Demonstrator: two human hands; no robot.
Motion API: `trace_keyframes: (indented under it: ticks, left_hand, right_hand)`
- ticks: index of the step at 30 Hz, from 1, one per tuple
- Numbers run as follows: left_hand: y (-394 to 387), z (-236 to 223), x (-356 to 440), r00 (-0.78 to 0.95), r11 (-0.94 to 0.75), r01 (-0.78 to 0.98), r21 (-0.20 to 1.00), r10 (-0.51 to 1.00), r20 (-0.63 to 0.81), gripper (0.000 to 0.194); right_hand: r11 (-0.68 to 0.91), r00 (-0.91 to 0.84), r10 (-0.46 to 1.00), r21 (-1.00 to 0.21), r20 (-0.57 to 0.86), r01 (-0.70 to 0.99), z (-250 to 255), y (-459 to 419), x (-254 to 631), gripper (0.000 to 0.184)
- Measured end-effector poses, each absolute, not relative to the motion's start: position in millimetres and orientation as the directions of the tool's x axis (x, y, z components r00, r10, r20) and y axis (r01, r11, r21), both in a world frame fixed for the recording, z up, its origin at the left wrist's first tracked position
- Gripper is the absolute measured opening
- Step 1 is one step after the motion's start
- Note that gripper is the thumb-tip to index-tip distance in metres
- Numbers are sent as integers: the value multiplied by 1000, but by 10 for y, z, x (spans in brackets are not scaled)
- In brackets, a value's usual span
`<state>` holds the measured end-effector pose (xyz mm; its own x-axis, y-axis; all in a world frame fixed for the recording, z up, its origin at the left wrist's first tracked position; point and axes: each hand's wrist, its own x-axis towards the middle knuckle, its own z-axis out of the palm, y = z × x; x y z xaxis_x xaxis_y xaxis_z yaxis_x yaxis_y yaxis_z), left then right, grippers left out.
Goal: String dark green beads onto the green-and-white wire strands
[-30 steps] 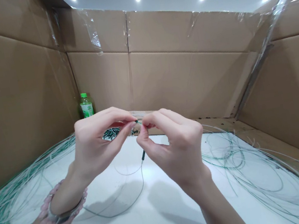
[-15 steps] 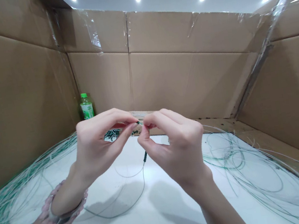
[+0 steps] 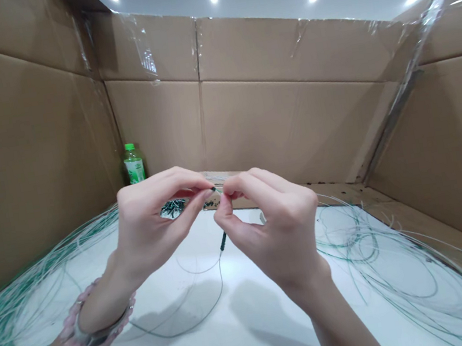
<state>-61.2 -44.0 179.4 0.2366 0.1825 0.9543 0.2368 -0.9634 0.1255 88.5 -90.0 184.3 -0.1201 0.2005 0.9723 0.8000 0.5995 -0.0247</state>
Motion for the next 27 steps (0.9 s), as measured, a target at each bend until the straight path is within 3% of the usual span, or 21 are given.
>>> trace_keyframes:
  ticks: [27]
  left_hand:
    - [-453, 1793, -619, 246, -959, 262, 107, 173, 954, 13]
  right_hand:
    - [586, -134, 202, -10, 970, 810, 1850, -911, 889, 18]
